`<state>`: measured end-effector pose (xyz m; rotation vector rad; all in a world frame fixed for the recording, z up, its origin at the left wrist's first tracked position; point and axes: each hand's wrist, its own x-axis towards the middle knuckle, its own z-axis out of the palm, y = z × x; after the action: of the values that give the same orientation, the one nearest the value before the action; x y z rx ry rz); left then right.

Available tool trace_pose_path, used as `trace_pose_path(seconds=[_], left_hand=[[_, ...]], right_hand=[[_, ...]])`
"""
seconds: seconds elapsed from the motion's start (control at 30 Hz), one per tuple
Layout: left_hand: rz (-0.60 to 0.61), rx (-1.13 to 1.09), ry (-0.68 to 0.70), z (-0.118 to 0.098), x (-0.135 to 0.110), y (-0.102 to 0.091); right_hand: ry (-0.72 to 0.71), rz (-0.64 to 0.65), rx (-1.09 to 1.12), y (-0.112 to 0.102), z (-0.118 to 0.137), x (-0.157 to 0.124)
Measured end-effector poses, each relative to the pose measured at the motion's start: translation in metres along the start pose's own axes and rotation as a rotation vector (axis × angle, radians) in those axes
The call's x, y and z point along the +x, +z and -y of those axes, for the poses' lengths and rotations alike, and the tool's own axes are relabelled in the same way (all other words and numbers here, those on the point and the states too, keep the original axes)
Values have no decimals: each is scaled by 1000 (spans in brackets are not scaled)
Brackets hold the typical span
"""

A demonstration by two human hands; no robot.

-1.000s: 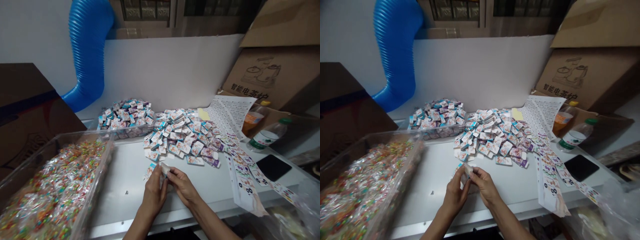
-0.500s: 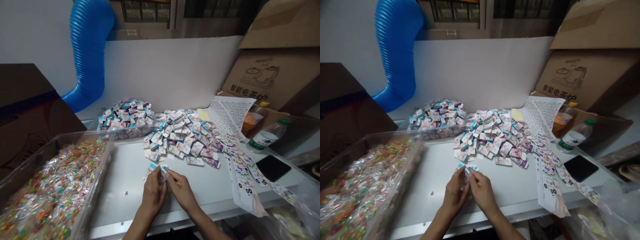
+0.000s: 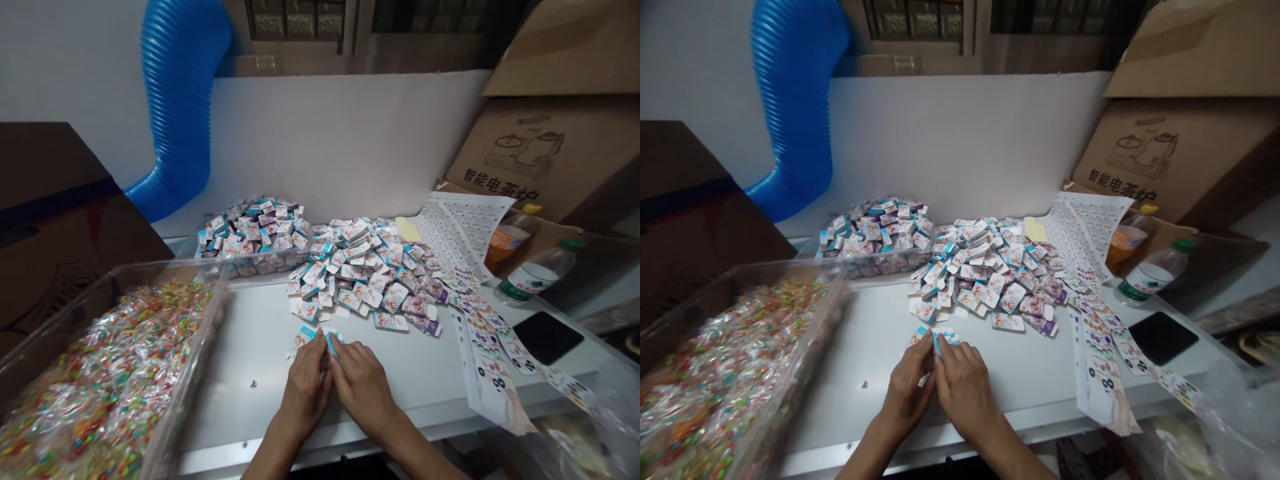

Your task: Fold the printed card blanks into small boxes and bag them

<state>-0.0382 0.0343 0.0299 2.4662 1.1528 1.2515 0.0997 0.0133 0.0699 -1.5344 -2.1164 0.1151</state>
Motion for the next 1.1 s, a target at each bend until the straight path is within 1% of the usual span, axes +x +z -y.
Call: trace_pose_path(seconds=[0.07, 0.17, 0.23, 0.27, 0.33, 0.37, 0.4, 0.47, 0.5, 0.53, 0.57, 0.6, 0.63, 0.7, 0.73, 0.8, 0.87, 1.03, 1.1], left_hand=[[24, -11, 3, -1, 0, 0], [63, -19, -35, -4, -1, 0], [114, -31, -65, -5, -1, -1], [143, -39, -79, -5, -2, -2], [164, -32, -128, -2, -1, -6], [152, -9, -173, 1, 0, -9], [128, 33, -235, 6, 2, -12], [103, 169, -393, 18, 5, -18], [125, 247, -475, 25, 7, -20], [173, 313, -543, 31, 8, -21], [235, 360, -591, 37, 8, -22], [297, 385, -615, 41, 8, -23], [344, 391, -622, 45, 8, -23], [379, 379, -612, 47, 7, -22], [378, 373, -607, 47, 6, -21], [367, 368, -606, 45, 6, -20], [357, 371, -610, 42, 7, -18], [400, 345, -585, 37, 9, -9], [365, 302, -559, 36, 9, -8]], right_hand=[[16, 21, -6, 3, 1, -1], [25, 40, -112, 8, 4, -5], [35, 113, -120, 8, 1, -2], [44, 164, -69, 6, -4, 3], [98, 236, 153, -4, -22, 21], [146, 220, 318, -11, -34, 33], [238, 156, 501, -20, -46, 47], [414, -57, 893, -35, -67, 73], [456, -179, 1043, -41, -74, 82], [481, -223, 1137, -45, -77, 88], [490, -219, 1184, -45, -79, 91], [488, -160, 1180, -43, -77, 90], [481, -63, 1140, -39, -74, 85], [454, 102, 999, -24, -67, 71], [428, 146, 926, -16, -63, 63], [363, 178, 797, -2, -56, 49], [293, 201, 707, 6, -50, 41], [153, 273, 563, 12, -37, 33], [127, 297, 492, 13, -36, 30]])
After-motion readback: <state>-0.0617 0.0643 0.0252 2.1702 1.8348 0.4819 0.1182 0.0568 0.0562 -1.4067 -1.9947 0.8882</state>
